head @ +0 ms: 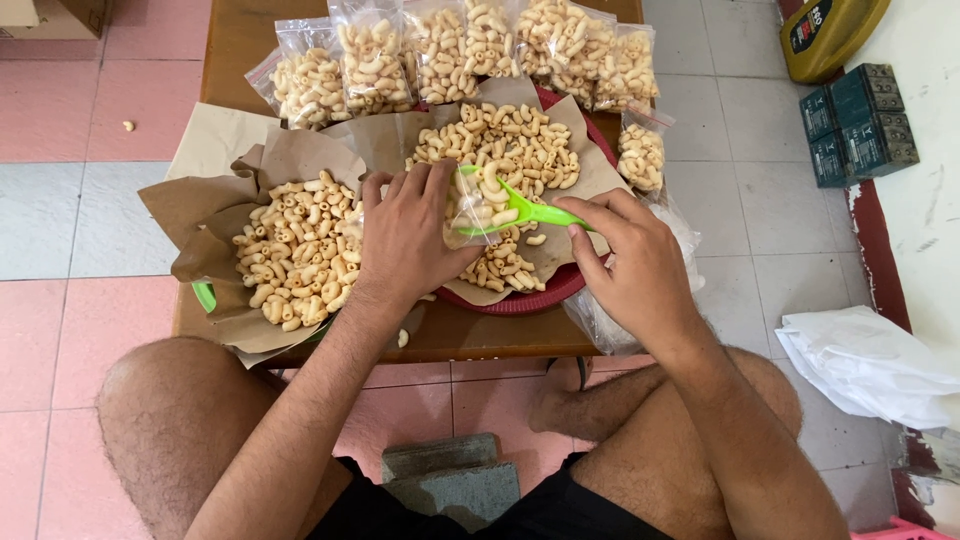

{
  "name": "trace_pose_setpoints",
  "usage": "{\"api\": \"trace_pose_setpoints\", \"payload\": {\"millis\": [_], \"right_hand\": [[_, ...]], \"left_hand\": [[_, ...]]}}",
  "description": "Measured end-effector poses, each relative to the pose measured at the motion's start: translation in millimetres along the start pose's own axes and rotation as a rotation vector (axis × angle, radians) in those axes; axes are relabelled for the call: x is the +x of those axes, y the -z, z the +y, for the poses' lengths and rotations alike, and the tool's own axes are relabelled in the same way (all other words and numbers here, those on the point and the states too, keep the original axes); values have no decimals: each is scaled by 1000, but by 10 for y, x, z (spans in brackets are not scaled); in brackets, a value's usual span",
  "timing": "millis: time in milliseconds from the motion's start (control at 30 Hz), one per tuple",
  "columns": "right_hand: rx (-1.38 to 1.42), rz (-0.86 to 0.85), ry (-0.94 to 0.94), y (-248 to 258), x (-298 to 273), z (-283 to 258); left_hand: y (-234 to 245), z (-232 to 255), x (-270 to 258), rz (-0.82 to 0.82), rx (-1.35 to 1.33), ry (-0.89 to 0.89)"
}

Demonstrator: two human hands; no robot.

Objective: The person scoops cashews from a red tray into small clear plastic bags using a green plastic scoop, then seals each bag and places it on the table. The process is repeated for multiple bags.

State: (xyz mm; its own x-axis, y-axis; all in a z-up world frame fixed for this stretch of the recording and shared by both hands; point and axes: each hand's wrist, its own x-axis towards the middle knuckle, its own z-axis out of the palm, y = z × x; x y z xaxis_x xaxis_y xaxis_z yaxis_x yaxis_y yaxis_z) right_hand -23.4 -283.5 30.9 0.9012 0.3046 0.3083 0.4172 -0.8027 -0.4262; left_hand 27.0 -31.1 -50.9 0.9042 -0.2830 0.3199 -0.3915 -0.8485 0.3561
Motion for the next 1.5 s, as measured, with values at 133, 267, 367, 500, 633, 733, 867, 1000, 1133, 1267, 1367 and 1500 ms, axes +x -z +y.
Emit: {"api": "trace_pose_setpoints", "payload": {"millis": [133, 267, 367, 500, 633, 733, 867, 1000, 1133, 1267, 1367, 1500], "right_hand": [[3, 44, 17, -50, -28, -40], [-29, 124, 47, -103, -40, 19], [-51, 178, 56, -96, -29, 20], [-100, 249, 72, -102, -26, 23], [-156, 272, 99, -136, -30, 47], [-83, 259, 45, -132, -22, 48], [126, 196, -131, -157, -2, 174], [175, 211, -200, -100, 1, 280], [135, 219, -231, -90, -28, 542], [225, 219, -253, -25, -31, 467], [194, 223, -176, -93, -96, 320], [-125, 286, 74, -107, -106, -3]], "left_hand": [[-23, -25, 29, 18, 14, 33], [-15, -28, 55, 24, -14, 60], [-27, -30, 40, 36, -28, 84], [35, 12, 65, 64, -74, 112], [86, 63, 71, 25, -130, 123], [94, 70, 68, 3, -149, 146], [59, 22, 81, 15, -156, 119], [58, -9, 83, -1, -183, 119], [117, -34, 101, 23, -338, 68], [63, -44, 105, -15, -342, 73], [75, 26, 62, -58, -294, 122], [34, 76, 88, -57, -341, 142]]}}
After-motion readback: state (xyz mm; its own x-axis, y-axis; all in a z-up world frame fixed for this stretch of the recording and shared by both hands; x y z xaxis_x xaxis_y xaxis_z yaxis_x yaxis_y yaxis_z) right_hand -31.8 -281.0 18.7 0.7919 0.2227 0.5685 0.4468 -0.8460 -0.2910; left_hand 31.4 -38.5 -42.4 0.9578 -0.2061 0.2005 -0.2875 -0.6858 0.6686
